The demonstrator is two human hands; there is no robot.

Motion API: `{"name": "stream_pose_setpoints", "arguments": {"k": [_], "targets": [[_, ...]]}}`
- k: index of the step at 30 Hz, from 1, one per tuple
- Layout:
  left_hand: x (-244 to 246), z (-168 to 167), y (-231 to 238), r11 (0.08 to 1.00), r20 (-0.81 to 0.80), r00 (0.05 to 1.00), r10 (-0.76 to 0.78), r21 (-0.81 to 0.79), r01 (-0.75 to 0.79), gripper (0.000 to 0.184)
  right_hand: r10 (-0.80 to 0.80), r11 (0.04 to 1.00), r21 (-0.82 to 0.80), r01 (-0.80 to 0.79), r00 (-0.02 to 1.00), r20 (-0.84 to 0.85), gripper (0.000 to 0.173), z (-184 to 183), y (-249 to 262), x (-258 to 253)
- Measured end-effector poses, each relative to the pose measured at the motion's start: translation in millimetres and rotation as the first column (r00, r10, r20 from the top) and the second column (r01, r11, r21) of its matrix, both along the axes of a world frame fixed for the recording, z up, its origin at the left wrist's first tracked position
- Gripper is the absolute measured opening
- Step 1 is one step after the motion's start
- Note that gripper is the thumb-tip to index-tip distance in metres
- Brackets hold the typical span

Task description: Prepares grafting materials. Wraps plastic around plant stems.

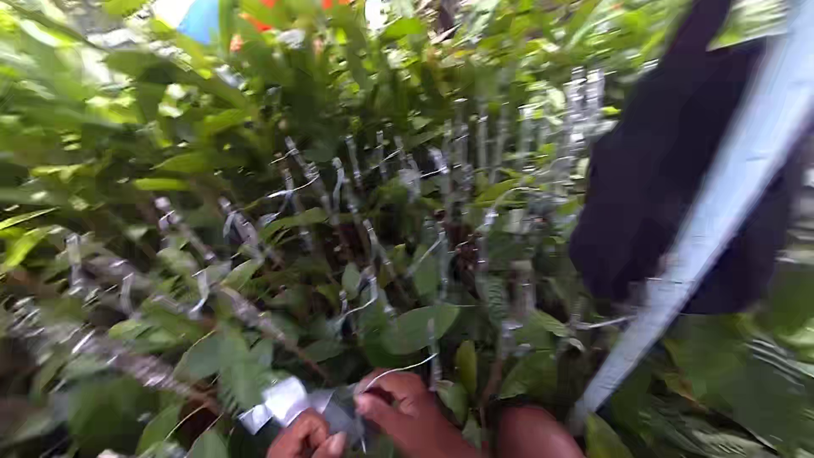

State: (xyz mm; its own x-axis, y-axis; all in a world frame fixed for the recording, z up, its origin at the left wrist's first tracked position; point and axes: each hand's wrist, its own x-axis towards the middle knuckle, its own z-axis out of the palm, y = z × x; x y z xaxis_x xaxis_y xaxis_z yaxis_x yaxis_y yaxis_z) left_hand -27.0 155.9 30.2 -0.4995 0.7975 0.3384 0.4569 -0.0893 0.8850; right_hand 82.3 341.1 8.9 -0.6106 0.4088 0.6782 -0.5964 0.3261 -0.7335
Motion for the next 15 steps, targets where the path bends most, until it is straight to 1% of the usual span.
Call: {"name": "stream_pose_setpoints", "arguments": {"k": [2,3,5,6,8,11,12,13,15], "targets": [[1,-9,4,1.000,-0.028,0.999,0.022,0.008,-0.021,0.024,0.123,0.990,-0.087,-0.110,0.978,0.167,0.021,-3,0,2],[0,-15,4,0.999,-0.037,0.999,0.000,0.033,0.001,0.028,0.176,0.982,-0.114,-0.152,0.954,0.241,0.021,-4,0,3],[-1,-26,2,0.995,-0.048,0.997,-0.054,0.082,0.057,0.030,0.247,0.967,-0.143,-0.210,0.907,0.341,0.020,-5,0,5],[-1,-30,1,0.992,-0.042,0.996,-0.078,0.096,0.082,0.030,0.272,0.961,-0.148,-0.233,0.891,0.364,0.019,-6,-2,5],[0,-34,-4,0.988,-0.027,0.994,-0.110,0.105,0.112,0.031,0.324,0.944,-0.185,-0.273,0.870,0.372,0.021,-9,-7,3],[2,-41,-10,0.976,0.001,0.982,-0.189,0.109,0.188,0.029,0.382,0.912,-0.295,-0.285,0.853,0.355,0.029,-18,-23,-3],[3,-43,-11,0.968,0.010,0.976,-0.219,0.129,0.216,0.027,0.386,0.902,-0.332,-0.275,0.858,0.339,0.027,-21,-30,-6],[3,-45,-12,0.956,0.021,0.968,-0.250,0.163,0.244,0.027,0.386,0.891,-0.369,-0.263,0.868,0.313,0.020,-22,-36,-8],[0,-43,-11,0.932,0.065,0.957,-0.283,0.255,0.258,0.027,0.371,0.875,-0.423,-0.235,0.888,0.272,0.011,-14,-42,-13]]}}
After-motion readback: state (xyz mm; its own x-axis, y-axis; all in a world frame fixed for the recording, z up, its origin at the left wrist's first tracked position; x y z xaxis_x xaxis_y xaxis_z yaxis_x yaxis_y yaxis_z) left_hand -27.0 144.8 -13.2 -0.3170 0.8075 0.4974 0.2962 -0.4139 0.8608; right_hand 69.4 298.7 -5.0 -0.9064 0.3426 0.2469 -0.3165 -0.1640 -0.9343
